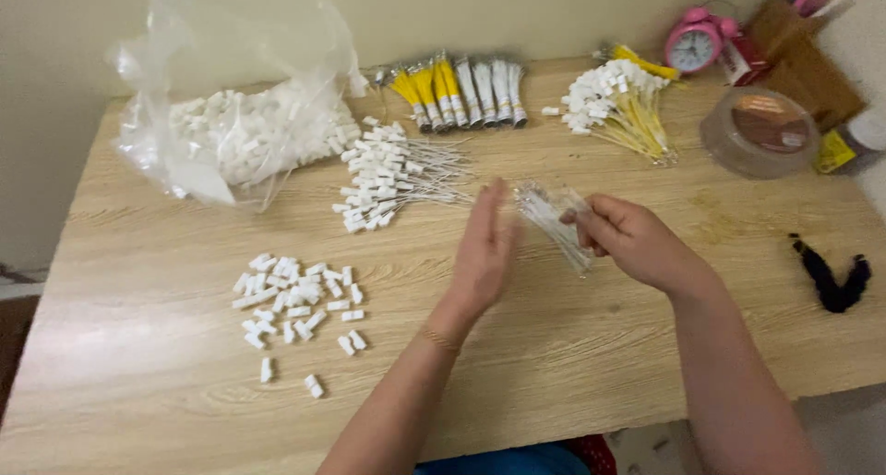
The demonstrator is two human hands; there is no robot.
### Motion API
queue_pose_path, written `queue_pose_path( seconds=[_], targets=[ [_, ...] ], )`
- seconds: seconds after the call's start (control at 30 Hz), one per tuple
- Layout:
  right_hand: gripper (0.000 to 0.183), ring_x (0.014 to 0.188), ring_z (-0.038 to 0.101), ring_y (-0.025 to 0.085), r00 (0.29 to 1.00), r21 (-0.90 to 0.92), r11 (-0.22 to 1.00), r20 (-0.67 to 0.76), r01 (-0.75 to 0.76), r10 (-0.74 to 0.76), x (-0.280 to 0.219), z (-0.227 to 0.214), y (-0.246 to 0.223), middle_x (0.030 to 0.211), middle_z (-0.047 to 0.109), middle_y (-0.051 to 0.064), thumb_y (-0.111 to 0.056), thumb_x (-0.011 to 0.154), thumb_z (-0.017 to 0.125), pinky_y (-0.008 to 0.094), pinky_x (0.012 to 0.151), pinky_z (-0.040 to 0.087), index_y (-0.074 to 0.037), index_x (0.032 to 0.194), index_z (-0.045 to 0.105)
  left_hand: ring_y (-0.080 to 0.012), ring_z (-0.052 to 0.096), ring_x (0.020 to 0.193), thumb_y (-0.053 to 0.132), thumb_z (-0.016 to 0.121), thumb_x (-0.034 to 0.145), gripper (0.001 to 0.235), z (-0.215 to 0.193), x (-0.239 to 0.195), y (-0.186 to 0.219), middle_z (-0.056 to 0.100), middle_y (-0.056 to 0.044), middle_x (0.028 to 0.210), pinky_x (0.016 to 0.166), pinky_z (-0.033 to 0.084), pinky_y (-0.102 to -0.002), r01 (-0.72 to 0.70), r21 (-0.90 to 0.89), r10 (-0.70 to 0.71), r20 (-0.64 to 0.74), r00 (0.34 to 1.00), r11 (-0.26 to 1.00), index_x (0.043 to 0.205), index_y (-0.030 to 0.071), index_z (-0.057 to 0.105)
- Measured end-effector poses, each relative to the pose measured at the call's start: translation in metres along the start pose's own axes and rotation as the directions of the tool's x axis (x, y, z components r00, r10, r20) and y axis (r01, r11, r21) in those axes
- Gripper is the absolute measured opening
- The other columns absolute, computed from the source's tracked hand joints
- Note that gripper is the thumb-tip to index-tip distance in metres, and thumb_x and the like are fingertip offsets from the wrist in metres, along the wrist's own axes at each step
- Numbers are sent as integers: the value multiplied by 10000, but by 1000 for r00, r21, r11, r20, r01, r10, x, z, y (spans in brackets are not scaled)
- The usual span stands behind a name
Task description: Assembling small white plastic connectors onto thin metal wires
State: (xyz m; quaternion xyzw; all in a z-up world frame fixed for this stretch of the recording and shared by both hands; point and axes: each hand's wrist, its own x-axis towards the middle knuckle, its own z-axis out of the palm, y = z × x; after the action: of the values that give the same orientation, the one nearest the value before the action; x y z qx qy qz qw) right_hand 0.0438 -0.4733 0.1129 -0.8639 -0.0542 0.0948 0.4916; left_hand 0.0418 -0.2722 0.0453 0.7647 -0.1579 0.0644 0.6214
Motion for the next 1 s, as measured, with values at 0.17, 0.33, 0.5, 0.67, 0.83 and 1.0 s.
queue_pose_path(
  seconds=[0.17,0.33,0.5,0.67,0.83,1.0],
  targets=[
    [234,739,649,295,975,-266,963,223,48,13,-14,45,-39,759,703,183,-202,958,516,433,721,525,-51,1031,679,-365,203,1457,490,189,1028,642,-46,-16,31,326,-186,1534,1180,174,-522,93,-372,-96,11,995,924,1497,71,313],
    [229,721,672,291,914,-255,957,406,136,-21,-5,108,-23,733,701,124,-146,911,494,397,720,540,-72,970,703,-348,442,1359,449,393,1024,423,-54,-51,29,572,-102,1359,1129,349,-464,24,-95,-28,-46,999,995,1230,191,657],
    [220,652,573,192,946,-54,998,323,-26,43,-18,118,-36,686,616,81,-164,986,495,325,633,523,-45,1000,679,-381,563,1215,246,617,936,278,-102,-99,36,620,-147,1233,1020,460,-464,-32,286,92,-200,976,958,1195,155,662],
    [243,528,457,139,960,190,980,279,-56,1,-10,138,23,587,530,40,-185,1007,499,263,506,411,-33,863,623,-259,693,877,146,686,828,224,-159,-166,9,698,-46,956,765,549,-365,215,512,-35,-338,941,832,1048,169,721],
    [108,541,432,81,981,350,937,184,-9,-59,-7,161,24,596,509,16,-120,954,608,198,488,357,-29,897,614,-261,700,772,252,709,818,277,-180,-210,2,657,-54,897,644,566,-372,461,657,-199,-435,878,597,1080,164,704],
    [48,545,422,36,988,485,874,133,5,-79,-12,175,-10,590,521,-27,-64,884,697,156,481,347,-24,904,680,-306,649,901,405,769,744,444,-171,-219,-17,602,-48,970,723,571,-415,486,740,-278,-399,874,466,1123,192,682]
  ],
)
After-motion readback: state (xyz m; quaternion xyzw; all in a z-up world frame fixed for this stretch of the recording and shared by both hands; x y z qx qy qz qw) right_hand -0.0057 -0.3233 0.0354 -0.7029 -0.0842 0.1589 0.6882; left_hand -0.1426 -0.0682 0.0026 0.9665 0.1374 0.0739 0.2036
